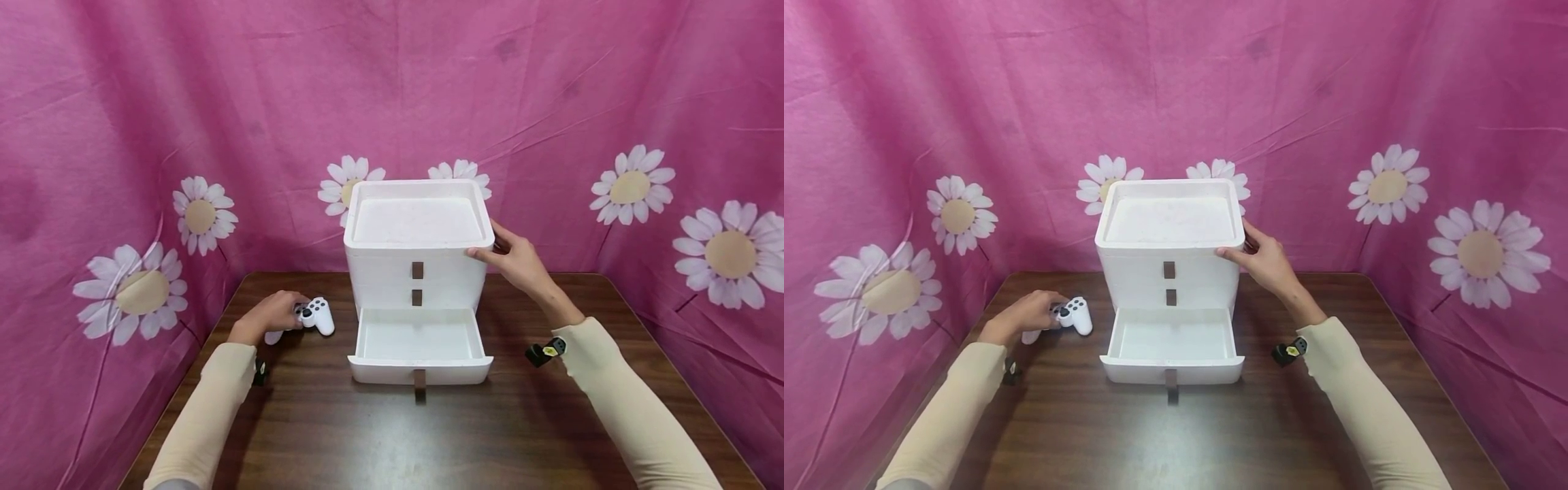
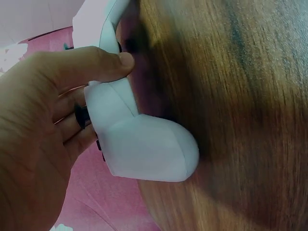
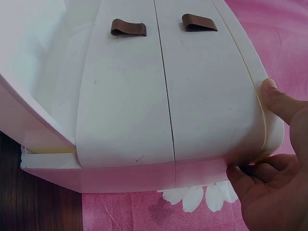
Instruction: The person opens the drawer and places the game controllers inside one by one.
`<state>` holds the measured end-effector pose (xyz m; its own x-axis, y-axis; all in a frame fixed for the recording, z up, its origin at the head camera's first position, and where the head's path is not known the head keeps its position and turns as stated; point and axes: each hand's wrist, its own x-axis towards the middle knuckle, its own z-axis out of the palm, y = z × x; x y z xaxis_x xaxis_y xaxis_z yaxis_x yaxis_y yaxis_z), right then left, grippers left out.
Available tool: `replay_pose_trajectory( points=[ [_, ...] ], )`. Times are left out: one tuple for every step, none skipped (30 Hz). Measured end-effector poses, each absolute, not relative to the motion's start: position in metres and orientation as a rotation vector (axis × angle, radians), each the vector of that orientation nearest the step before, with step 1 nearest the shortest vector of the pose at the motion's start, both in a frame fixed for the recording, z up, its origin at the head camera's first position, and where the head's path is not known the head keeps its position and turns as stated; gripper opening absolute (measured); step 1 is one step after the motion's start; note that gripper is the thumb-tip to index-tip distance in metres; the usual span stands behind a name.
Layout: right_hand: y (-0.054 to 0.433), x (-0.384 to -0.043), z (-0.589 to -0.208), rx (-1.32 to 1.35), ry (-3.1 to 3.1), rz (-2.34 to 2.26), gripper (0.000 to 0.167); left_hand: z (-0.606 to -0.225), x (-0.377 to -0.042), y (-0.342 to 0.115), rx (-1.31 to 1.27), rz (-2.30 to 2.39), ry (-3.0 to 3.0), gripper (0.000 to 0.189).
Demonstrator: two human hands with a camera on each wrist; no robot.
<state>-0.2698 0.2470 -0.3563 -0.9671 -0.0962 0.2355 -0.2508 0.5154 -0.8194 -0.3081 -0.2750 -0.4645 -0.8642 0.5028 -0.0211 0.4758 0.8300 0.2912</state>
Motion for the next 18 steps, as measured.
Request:
replay_pose_trajectory(
  points=[
    [0.247, -0.270, -0.356, 0.301, -2.591, 1.444, 0.090, -0.463, -0.307, -0.275, 0.781, 0.433, 2.911, 0.054],
    [0.247, -0.270, -0.356, 0.303, -2.588, 1.448, 0.090, -0.462, -0.307, -0.274, 0.782, 0.439, 2.911, 0.054],
    [0.247, -0.270, -0.356, 0.305, -2.587, 1.450, 0.090, -0.460, -0.306, -0.274, 0.786, 0.444, 2.911, 0.054],
    [0.247, -0.270, -0.356, 0.304, -2.586, 1.452, 0.091, -0.458, -0.306, -0.273, 0.783, 0.450, 2.913, 0.053],
    [0.247, -0.270, -0.356, 0.304, -2.586, 1.455, 0.091, -0.455, -0.305, -0.272, 0.779, 0.457, 2.915, 0.053],
    [0.247, -0.270, -0.355, 0.310, -2.588, 1.453, 0.091, -0.452, -0.304, -0.271, 0.775, 0.467, 2.914, 0.052],
    [0.247, -0.270, -0.355, 0.308, -2.590, 1.450, 0.091, -0.448, -0.303, -0.270, 0.776, 0.471, 2.916, 0.052],
    [0.246, -0.270, -0.355, 0.306, -2.590, 1.448, 0.091, -0.445, -0.302, -0.269, 0.774, 0.481, 2.916, 0.052],
    [0.247, -0.270, -0.354, 0.304, -2.590, 1.446, 0.092, -0.441, -0.300, -0.268, 0.771, 0.490, 2.913, 0.051],
    [0.247, -0.270, -0.354, 0.305, -2.592, 1.443, 0.092, -0.437, -0.299, -0.266, 0.769, 0.493, 2.913, 0.050],
    [0.247, -0.270, -0.354, 0.304, -2.594, 1.441, 0.092, -0.432, -0.297, -0.265, 0.774, 0.499, 2.911, 0.050],
    [0.246, -0.270, -0.354, 0.302, -2.596, 1.438, 0.092, -0.428, -0.295, -0.263, 0.779, 0.496, 2.911, 0.049],
    [0.246, -0.270, -0.355, 0.297, -2.596, 1.437, 0.092, -0.424, -0.294, -0.261, 0.787, 0.482, 2.916, 0.049],
    [0.246, -0.270, -0.355, 0.301, -2.596, 1.437, 0.092, -0.420, -0.292, -0.259, 0.793, 0.471, 2.923, 0.049],
    [0.246, -0.270, -0.355, 0.303, -2.599, 1.434, 0.092, -0.416, -0.291, -0.256, 0.797, 0.460, 2.929, 0.049],
    [0.246, -0.270, -0.355, 0.302, -2.600, 1.430, 0.092, -0.412, -0.289, -0.254, 0.805, 0.449, 2.934, 0.049],
    [0.246, -0.270, -0.355, 0.298, -2.601, 1.429, 0.092, -0.408, -0.287, -0.251, 0.804, 0.444, 2.936, 0.050],
    [0.246, -0.270, -0.356, 0.297, -2.601, 1.428, 0.092, -0.404, -0.286, -0.248, 0.812, 0.433, 2.940, 0.050]
  ],
)
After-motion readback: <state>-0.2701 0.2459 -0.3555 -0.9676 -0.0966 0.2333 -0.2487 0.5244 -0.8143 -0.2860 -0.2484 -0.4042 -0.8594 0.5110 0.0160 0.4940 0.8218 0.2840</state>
